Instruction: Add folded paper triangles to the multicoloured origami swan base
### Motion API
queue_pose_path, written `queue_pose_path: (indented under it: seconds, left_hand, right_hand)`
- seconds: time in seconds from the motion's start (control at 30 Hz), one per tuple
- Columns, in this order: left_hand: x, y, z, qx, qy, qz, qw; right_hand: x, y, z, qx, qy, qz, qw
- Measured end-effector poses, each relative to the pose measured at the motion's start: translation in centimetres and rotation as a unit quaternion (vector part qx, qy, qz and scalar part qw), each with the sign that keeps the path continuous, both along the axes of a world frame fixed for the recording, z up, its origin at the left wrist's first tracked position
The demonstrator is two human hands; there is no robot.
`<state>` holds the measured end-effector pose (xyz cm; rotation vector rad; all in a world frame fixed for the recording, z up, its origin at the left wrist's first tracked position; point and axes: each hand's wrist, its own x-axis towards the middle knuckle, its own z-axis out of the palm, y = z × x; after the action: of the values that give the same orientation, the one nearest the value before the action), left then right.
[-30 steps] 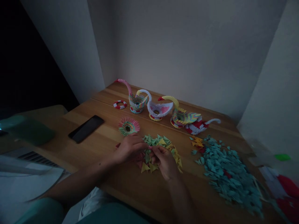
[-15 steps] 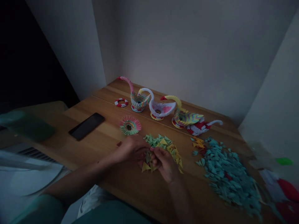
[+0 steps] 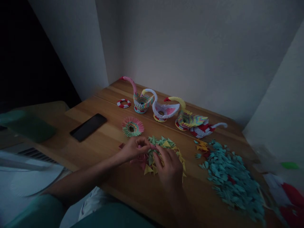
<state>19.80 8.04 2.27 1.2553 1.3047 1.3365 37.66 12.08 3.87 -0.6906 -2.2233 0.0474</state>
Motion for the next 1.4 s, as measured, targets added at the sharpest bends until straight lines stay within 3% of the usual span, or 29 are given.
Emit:
queue_pose_path:
  seconds: [0.23, 0.43, 0.87, 1.4]
  left_hand:
    - [0.6, -0.8, 0.5, 0.062, 0.125, 0.017, 0.990]
    - [0.5, -0.9, 0.8, 0.099, 0.234, 0.043, 0.966]
    - [0.3, -0.9, 0.6, 0.074, 0.203, 0.026, 0.976]
    - [0.1, -0.8, 0.6, 0.090, 0.224, 0.023, 0.970]
  right_hand:
    - [-0.9, 0.0, -1.0, 0.026, -0.067, -0.042, 0.997]
    - [-1.2, -0.3, -1.1, 0.003, -0.073, -0.038, 0.997]
    - [-1.2, 0.0, -1.1, -0.019, -0.052, -0.008, 0.998]
    - [-0.7, 0.1, -1.2, 0.002, -0.106, -0.003, 0.994]
